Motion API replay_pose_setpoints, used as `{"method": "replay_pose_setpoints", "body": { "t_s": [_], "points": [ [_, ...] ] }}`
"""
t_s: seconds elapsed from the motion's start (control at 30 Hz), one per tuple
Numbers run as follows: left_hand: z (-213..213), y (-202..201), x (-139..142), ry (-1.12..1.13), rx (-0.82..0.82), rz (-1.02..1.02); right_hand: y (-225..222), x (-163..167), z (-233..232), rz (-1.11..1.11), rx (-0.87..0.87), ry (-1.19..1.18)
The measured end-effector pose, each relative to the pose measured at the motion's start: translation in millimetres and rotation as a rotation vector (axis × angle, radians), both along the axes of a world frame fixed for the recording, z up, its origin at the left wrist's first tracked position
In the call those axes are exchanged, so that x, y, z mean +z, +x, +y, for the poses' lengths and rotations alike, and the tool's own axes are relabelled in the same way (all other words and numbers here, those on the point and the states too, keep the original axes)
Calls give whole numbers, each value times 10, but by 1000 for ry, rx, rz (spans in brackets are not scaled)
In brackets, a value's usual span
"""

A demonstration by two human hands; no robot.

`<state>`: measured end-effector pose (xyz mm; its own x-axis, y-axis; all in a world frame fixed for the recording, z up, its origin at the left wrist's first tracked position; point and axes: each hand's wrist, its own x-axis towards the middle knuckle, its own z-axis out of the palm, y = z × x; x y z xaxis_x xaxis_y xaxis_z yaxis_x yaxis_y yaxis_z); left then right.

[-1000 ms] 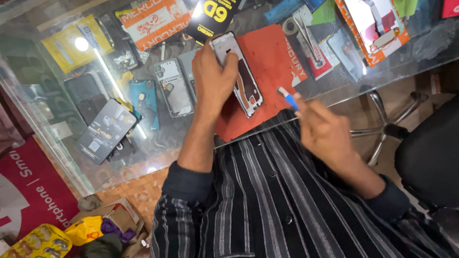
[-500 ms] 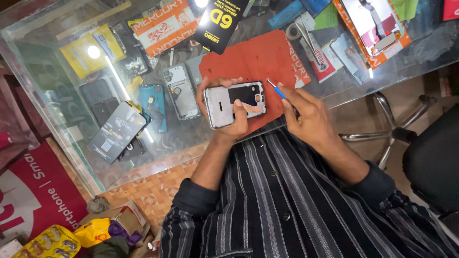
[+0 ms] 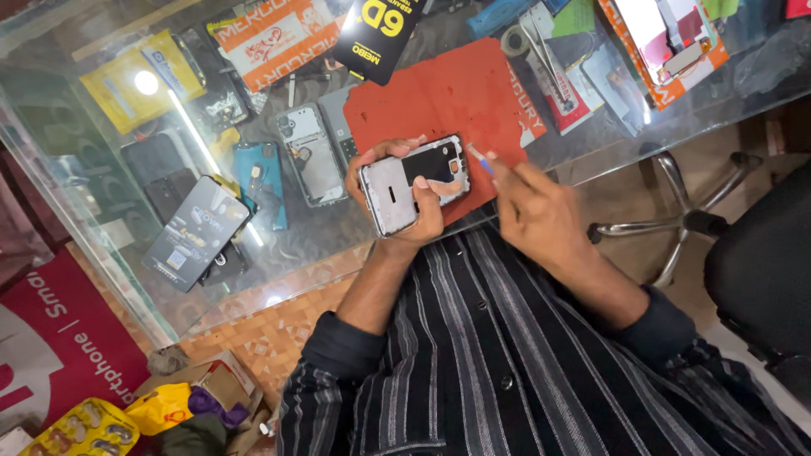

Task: The person pries the old screen assembly off a smartphone frame using a pry tool, then applies adhesive around the frame with a glue pen and presses a replacement screen onto the phone body, aligning it by hand.

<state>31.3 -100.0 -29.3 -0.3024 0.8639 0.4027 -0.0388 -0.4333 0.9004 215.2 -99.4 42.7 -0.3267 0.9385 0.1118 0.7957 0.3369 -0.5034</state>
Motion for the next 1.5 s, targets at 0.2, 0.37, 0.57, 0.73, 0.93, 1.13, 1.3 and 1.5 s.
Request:
{"method": "replay_pose_setpoints", "body": {
  "t_s": [0.2,0.37,0.57,0.73,0.93,1.13,1.3,1.5],
  "points": [
    [-15,13,17,-20,-3,7,-55,-3,31,-24,56,20],
    [2,21,55,-17,34,9,-97,-22,67,-82,70,-17],
    [109,-83,175,-117,-5,-56,-98,-18,102,-71,91,-44],
    [494,-372,223,-242,-122,-104,-16,-104,278,-61,160,-35],
    [1054,-536,191,-405,-264,-114,124,-144,595,-12,351,29],
    [1160,-519,175,-451,-313,-228,150,-63,500,-60,302,-33],
    [1176,-538,148,-441,-360,-262,19,-99,617,-76,311,42],
    [1157,-523,80,-442,-357,-264,84,-30,510,-107,267,-64]
  ]
}}
